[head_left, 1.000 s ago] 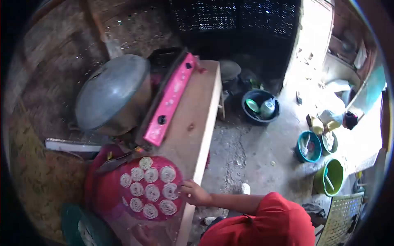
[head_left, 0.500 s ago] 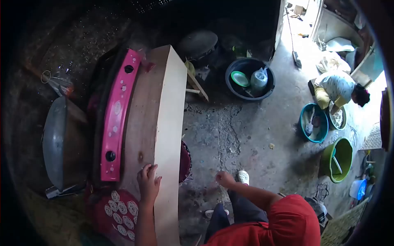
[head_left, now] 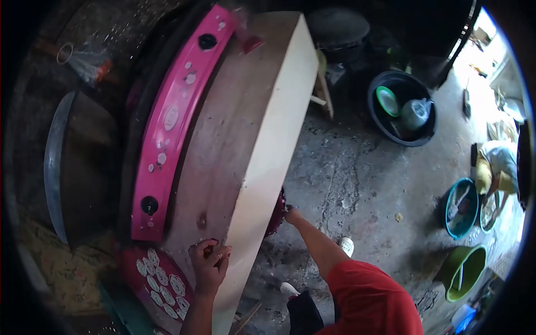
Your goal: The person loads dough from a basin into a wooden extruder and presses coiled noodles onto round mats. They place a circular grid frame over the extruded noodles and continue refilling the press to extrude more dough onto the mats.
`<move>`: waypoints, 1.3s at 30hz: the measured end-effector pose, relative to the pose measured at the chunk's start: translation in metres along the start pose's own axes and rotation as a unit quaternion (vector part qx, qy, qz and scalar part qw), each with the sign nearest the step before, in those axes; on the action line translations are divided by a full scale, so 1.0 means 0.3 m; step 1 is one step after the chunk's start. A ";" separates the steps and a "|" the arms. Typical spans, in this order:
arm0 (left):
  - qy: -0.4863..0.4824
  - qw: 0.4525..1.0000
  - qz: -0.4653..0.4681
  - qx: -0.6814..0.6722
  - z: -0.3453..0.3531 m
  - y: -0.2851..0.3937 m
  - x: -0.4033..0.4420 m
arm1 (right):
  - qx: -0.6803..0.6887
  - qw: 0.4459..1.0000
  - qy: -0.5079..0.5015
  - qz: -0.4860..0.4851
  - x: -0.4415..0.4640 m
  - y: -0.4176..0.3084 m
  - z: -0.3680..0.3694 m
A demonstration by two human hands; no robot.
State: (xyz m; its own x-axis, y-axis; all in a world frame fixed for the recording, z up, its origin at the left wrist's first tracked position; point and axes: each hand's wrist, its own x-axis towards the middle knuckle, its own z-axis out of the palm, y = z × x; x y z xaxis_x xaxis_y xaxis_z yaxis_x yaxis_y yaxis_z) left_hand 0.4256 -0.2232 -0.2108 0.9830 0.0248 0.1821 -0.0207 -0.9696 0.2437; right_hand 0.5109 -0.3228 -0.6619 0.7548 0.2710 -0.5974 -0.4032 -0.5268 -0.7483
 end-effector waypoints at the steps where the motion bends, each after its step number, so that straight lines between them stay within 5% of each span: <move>1: 0.000 1.000 -0.012 0.008 -0.001 -0.005 0.000 | 0.006 0.999 -0.023 -0.046 0.115 0.095 0.115; 2: -0.003 1.000 -0.012 0.000 -0.002 -0.009 -0.001 | 0.014 0.995 -0.046 -0.091 0.207 0.179 0.227; 5: -0.010 1.000 -0.018 -0.006 -0.005 -0.015 0.007 | 0.113 0.991 -0.053 0.037 0.201 0.069 0.241; 8: -0.014 1.000 -0.015 -0.006 -0.006 -0.028 0.000 | 0.271 0.921 -0.180 -0.213 0.219 0.020 0.261; 11: -0.016 1.000 -0.020 -0.003 -0.004 -0.029 0.002 | 0.071 0.995 -0.010 -0.067 0.262 -0.026 0.279; 13: -0.022 0.999 -0.029 0.000 -0.003 -0.025 0.000 | -0.064 0.992 0.105 0.033 0.297 -0.049 0.296; 15: -0.017 0.999 -0.032 -0.006 -0.002 -0.025 0.002 | -0.047 0.990 0.079 0.111 0.134 -0.229 0.060; 18: -0.035 0.999 0.003 0.016 -0.009 -0.031 0.009 | -0.194 0.977 0.026 -0.086 0.352 0.124 0.248; 21: -0.027 1.000 -0.010 -0.004 -0.002 -0.030 0.006 | 0.018 0.992 0.026 0.119 0.152 -0.084 0.082; 25: -0.007 1.000 -0.030 -0.008 0.004 -0.030 -0.002 | -0.091 0.990 0.096 -0.045 0.017 -0.219 0.042; 26: -0.007 0.999 -0.034 -0.011 0.002 -0.025 -0.001 | 0.348 0.937 -0.028 0.024 -0.005 -0.245 0.059; 28: -0.003 0.999 -0.039 -0.014 -0.005 -0.019 0.005 | 0.709 0.684 -0.149 0.084 -0.045 -0.264 0.027; 30: -0.011 1.000 -0.002 0.001 -0.015 -0.015 0.010 | 0.429 0.898 -0.096 -0.007 -0.152 -0.320 -0.089; 31: -0.007 1.000 -0.002 -0.001 -0.018 -0.013 0.011 | 0.350 0.934 -0.071 -0.031 -0.045 -0.139 0.026; 34: -0.001 1.000 0.002 0.000 -0.025 -0.004 0.012 | 0.441 0.884 -0.149 -0.033 -0.174 -0.125 -0.160; 39: 0.021 1.000 0.014 -0.011 -0.044 0.008 0.015 | 0.407 0.897 -0.171 -0.013 -0.420 0.054 -0.554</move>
State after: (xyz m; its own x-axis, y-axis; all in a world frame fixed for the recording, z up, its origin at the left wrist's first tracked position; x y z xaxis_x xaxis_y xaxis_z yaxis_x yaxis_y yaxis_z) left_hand 0.4277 -0.2223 -0.1969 0.9732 0.0083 0.2298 -0.0527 -0.9647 0.2580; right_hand 0.4952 -0.4993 -0.5507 0.6222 0.5802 -0.5257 -0.7370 0.2077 -0.6431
